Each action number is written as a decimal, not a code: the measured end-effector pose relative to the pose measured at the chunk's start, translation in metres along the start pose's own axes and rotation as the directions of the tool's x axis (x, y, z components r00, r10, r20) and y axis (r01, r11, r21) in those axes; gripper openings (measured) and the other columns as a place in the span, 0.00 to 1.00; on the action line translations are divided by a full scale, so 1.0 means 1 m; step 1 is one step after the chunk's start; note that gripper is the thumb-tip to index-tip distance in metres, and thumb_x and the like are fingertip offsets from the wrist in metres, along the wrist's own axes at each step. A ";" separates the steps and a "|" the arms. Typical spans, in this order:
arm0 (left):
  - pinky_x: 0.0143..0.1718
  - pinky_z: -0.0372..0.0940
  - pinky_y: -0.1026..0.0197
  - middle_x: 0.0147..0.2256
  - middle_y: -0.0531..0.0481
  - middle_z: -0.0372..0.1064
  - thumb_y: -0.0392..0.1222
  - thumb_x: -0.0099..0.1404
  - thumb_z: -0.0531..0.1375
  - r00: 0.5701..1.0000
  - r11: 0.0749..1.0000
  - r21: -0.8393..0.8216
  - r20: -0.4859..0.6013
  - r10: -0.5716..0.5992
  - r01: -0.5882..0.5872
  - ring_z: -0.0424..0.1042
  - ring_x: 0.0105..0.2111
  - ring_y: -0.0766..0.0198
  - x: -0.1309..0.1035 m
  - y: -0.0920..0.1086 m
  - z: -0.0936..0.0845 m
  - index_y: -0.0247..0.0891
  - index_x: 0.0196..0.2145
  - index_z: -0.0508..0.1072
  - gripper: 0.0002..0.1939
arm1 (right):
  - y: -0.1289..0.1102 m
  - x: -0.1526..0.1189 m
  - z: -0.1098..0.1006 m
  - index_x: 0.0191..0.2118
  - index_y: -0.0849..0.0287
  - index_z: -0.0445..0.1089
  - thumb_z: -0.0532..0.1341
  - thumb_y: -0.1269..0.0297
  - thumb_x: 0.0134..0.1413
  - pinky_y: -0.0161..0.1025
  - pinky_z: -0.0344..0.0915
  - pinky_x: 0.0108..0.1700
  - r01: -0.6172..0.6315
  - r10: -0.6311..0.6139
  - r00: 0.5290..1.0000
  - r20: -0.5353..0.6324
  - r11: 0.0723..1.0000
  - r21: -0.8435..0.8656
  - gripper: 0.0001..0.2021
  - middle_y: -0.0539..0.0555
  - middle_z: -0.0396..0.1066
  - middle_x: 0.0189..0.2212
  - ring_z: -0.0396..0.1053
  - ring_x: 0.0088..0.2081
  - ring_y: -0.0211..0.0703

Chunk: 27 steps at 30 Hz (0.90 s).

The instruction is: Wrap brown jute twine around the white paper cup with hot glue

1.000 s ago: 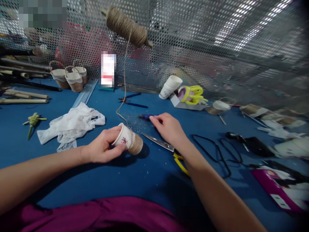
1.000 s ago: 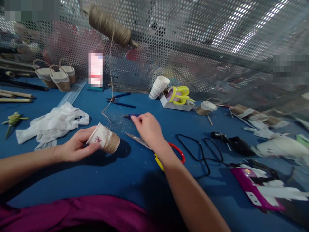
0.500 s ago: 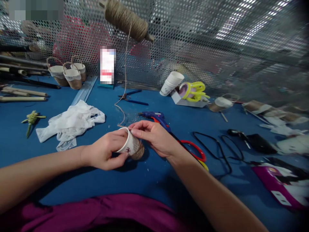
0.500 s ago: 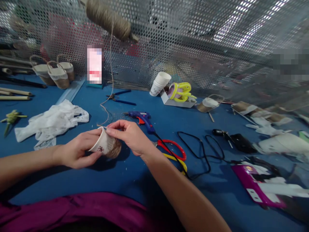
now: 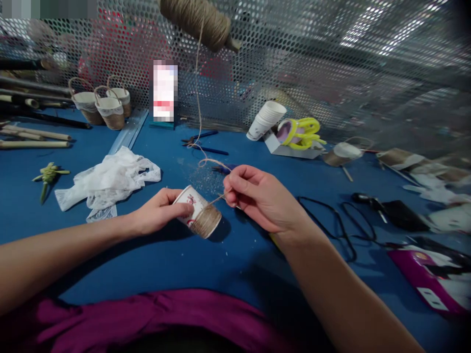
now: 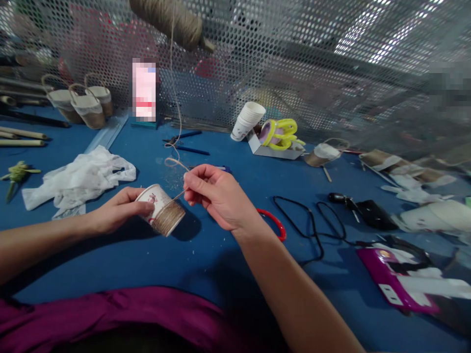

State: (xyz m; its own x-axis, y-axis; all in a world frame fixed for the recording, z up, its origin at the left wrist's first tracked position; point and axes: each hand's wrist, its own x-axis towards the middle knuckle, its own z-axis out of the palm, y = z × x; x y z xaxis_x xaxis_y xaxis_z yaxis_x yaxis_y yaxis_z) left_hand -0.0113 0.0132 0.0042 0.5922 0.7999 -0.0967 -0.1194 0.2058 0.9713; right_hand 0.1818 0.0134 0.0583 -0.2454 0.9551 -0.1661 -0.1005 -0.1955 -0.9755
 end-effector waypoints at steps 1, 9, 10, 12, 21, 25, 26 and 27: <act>0.27 0.59 0.67 0.22 0.52 0.67 0.36 0.51 0.58 1.000 1.000 -0.021 -0.012 -0.014 0.014 0.62 0.22 0.70 0.000 0.001 0.000 0.30 0.26 0.71 0.06 | -0.001 -0.001 0.000 0.22 0.60 0.63 0.65 0.63 0.40 0.31 0.54 0.22 0.011 -0.011 1.000 -0.007 0.999 -0.031 0.10 0.45 0.65 0.19 0.61 0.20 0.29; 0.29 0.59 0.67 0.23 0.53 0.69 0.36 0.51 0.57 0.996 0.997 -0.002 -0.025 -0.082 0.082 0.64 0.23 0.70 0.002 0.002 0.001 0.31 0.28 0.71 0.06 | -0.004 -0.007 0.006 0.22 0.60 0.62 0.65 0.62 0.40 0.30 0.53 0.20 0.089 -0.101 0.991 -0.083 0.987 -0.136 0.11 0.45 0.64 0.16 0.60 0.18 0.28; 0.29 0.59 0.66 0.24 0.53 0.69 0.36 0.51 0.57 0.996 0.996 0.007 -0.029 -0.086 0.086 0.64 0.23 0.70 0.002 0.003 0.001 0.31 0.28 0.71 0.06 | -0.004 -0.008 0.006 0.23 0.60 0.62 0.65 0.62 0.40 0.30 0.54 0.21 0.095 -0.109 0.990 -0.089 0.985 -0.142 0.11 0.45 0.64 0.16 0.60 0.18 0.28; 0.29 0.59 0.66 0.24 0.53 0.69 0.37 0.52 0.57 0.995 0.995 0.034 -0.039 -0.090 0.092 0.64 0.23 0.69 0.002 0.004 0.002 0.31 0.29 0.71 0.07 | -0.004 -0.008 0.006 0.23 0.59 0.62 0.65 0.62 0.39 0.30 0.55 0.20 0.099 -0.118 0.987 -0.111 0.982 -0.159 0.11 0.45 0.64 0.16 0.60 0.18 0.29; 0.29 0.59 0.65 0.24 0.53 0.65 0.37 0.55 0.55 0.998 0.987 0.163 0.066 -0.013 0.002 0.61 0.24 0.70 -0.004 0.008 0.005 0.30 0.30 0.69 0.07 | 0.016 0.009 0.000 0.24 0.60 0.63 0.64 0.59 0.41 0.30 0.52 0.19 0.026 -0.088 0.976 -0.197 0.955 -0.295 0.11 0.45 0.63 0.14 0.58 0.17 0.28; 0.28 0.59 0.67 0.24 0.53 0.64 0.38 0.56 0.55 0.996 0.981 0.190 0.087 0.017 -0.033 0.61 0.24 0.71 -0.006 0.006 0.004 0.30 0.30 0.69 0.07 | 0.020 0.012 0.003 0.24 0.60 0.63 0.63 0.59 0.41 0.30 0.51 0.18 0.005 -0.074 0.976 -0.205 0.947 -0.321 0.11 0.45 0.63 0.14 0.57 0.17 0.28; 0.28 0.59 0.67 0.24 0.53 0.65 0.38 0.56 0.55 0.996 0.979 0.197 0.090 0.027 -0.044 0.61 0.24 0.71 -0.006 0.006 0.003 0.30 0.30 0.69 0.07 | 0.021 0.012 0.004 0.24 0.60 0.63 0.63 0.59 0.42 0.30 0.51 0.18 -0.005 -0.066 0.976 -0.206 0.945 -0.326 0.11 0.45 0.62 0.14 0.57 0.16 0.28; 0.28 0.59 0.67 0.24 0.53 0.65 0.38 0.57 0.55 0.995 0.978 0.203 0.091 0.038 -0.056 0.61 0.24 0.71 -0.006 0.005 0.002 0.30 0.30 0.69 0.07 | 0.021 0.012 0.004 0.24 0.60 0.63 0.63 0.59 0.42 0.30 0.51 0.18 -0.015 -0.057 0.976 -0.208 0.944 -0.329 0.11 0.45 0.62 0.14 0.57 0.16 0.28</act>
State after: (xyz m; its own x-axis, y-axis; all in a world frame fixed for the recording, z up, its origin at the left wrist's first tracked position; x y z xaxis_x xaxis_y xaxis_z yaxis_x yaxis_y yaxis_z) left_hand -0.0137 0.0081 0.0105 0.6574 0.7525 -0.0394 0.0121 0.0418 0.9991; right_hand 0.1729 0.0198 0.0363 -0.0334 0.9901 -0.1364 0.2255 -0.1255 -0.9661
